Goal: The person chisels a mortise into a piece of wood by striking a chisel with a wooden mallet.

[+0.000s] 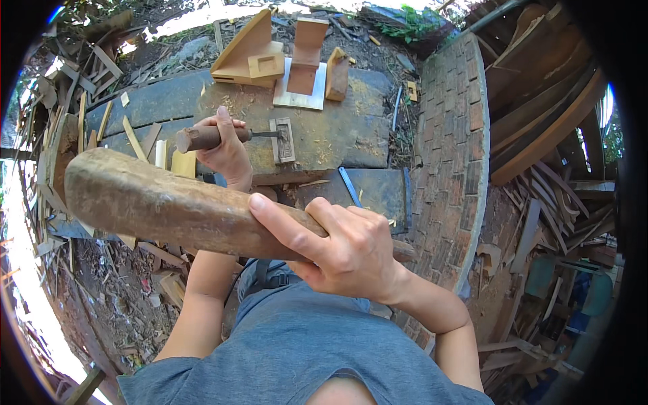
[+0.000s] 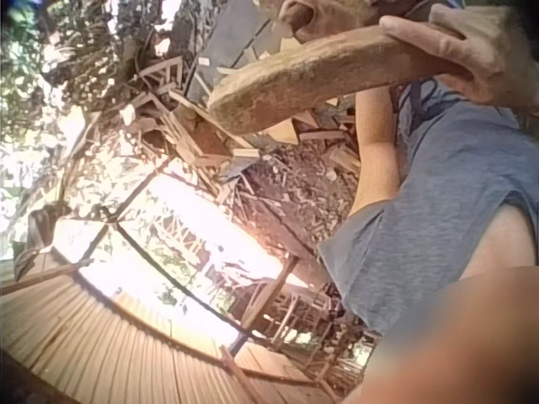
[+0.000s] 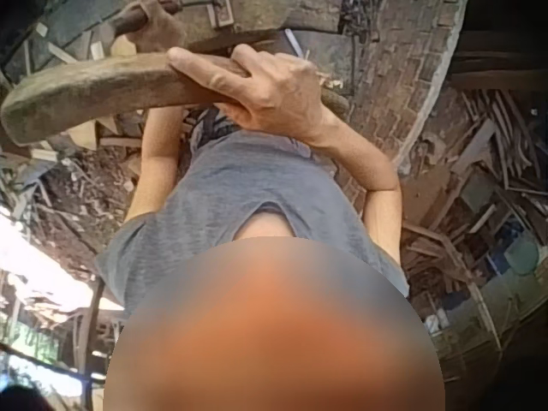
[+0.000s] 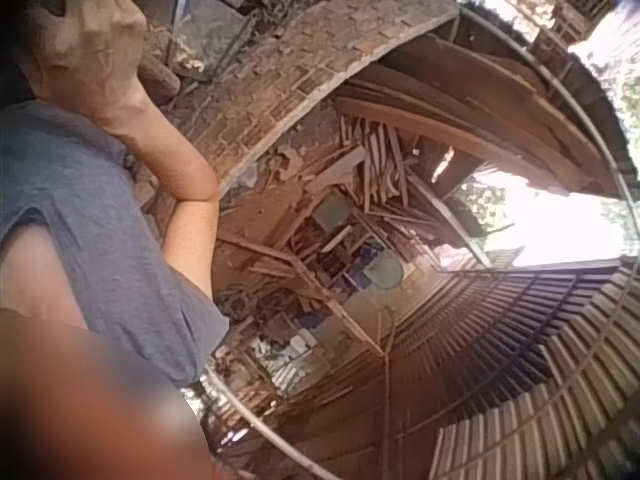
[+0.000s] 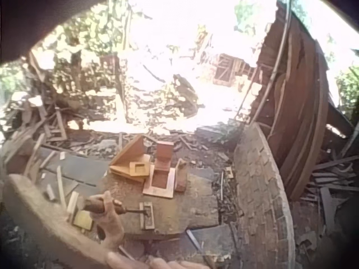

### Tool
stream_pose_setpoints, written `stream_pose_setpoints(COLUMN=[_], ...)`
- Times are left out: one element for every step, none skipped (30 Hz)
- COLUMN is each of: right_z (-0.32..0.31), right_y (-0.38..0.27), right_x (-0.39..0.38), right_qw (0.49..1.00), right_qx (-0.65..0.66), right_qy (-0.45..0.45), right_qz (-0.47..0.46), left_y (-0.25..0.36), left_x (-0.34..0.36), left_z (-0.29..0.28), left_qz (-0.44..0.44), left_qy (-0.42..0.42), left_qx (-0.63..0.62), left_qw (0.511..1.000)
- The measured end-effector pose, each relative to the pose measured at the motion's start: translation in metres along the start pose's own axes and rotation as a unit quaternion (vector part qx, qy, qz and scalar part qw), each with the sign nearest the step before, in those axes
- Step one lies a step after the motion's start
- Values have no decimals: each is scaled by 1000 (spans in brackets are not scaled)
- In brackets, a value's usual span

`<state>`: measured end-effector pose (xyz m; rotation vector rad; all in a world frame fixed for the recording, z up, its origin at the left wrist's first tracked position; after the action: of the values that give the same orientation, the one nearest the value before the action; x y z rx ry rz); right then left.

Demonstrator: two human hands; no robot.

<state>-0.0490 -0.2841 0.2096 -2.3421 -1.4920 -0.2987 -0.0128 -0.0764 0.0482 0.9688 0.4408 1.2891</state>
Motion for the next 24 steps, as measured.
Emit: stream_pose_setpoints(right_z=[1, 7, 11, 20, 25, 25, 28, 30, 33, 37, 43, 48, 53, 57, 61, 62, 63, 65, 68, 71, 74, 77, 80, 83], right_y=[1, 8, 13, 18, 27, 31, 33, 38, 43, 49, 56, 62, 64, 68, 71, 71, 72, 73, 74, 74, 75, 76, 78, 80], right_x=[-4, -4, -8, -8, -10, -18, -30, -46, -62, -78, -90, -101, -114, -127, -138, -143, -147, -150, -152, -152, -152, -152, -151, -151], right_qw=[1000, 999, 999, 995, 989, 984, 984, 984, 980, 980, 971, 960, 961, 950, 939, 939, 941, 943, 942, 940, 936, 936, 933, 931], right_qx=[14, -8, -11, -27, -42, -22, -19, 19, 58, 59, 56, 52, 53, 49, 45, 47, 37, 26, 28, 18, 9, 10, 2, -7], right_qy=[24, -23, -20, -53, -89, -116, -120, -83, -46, -50, -58, -65, -68, -89, -109, -112, -118, -123, -124, -146, -169, -169, -187, -205], right_qz=[-9, 33, 38, 74, 107, 137, 132, 158, 183, 183, 224, 266, 264, 294, 324, 323, 315, 308, 309, 309, 308, 309, 306, 303], left_y=[4, 6, 7, -12, -19, -21, -22, -24, -28, -17, -10, -8, -5, 1, 3, 1, -2, -4, -6, -7, -8, -6, -2, 1], left_x=[0, -1, -2, 6, 10, 13, 13, 16, 9, -2, -5, -8, -11, -15, -18, -18, -18, -18, -17, -15, -14, -15, -17, -17], left_z=[4, 7, 9, -7, -17, -28, -45, -49, -54, -36, -28, -31, -30, -24, -19, -22, -23, -24, -22, -20, -19, -12, -1, 7], left_qz=[-2, -48, -92, -155, -153, -74, 3, 36, 35, 2, -26, -19, -19, 5, 29, 29, 60, 90, 89, 104, 119, 119, 57, -6], left_qy=[-5, 5, 14, 64, 66, 41, 20, -10, -3, -16, -27, -38, -34, -62, -90, -88, -115, -142, -143, -159, -175, -176, -181, -183], left_qx=[-2, 26, 55, 47, 45, 70, 101, 116, 119, 74, 29, 62, 64, 49, 34, 37, 68, 99, 100, 107, 115, 116, 55, -6], left_qw=[1000, 999, 994, 985, 985, 994, 995, 993, 992, 997, 999, 997, 997, 997, 995, 995, 989, 981, 981, 976, 971, 970, 980, 983])
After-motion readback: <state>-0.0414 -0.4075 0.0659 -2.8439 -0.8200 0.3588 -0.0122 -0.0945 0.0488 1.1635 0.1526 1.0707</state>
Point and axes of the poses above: each hand's wrist, its own x-axis towards the middle knuckle, its own z-axis out of the palm, y = z × x, the point moved 2 cm from there along x, towards the middle knuckle, and after that the axes turned 11 degrees about -x, right-handed, at the moved point
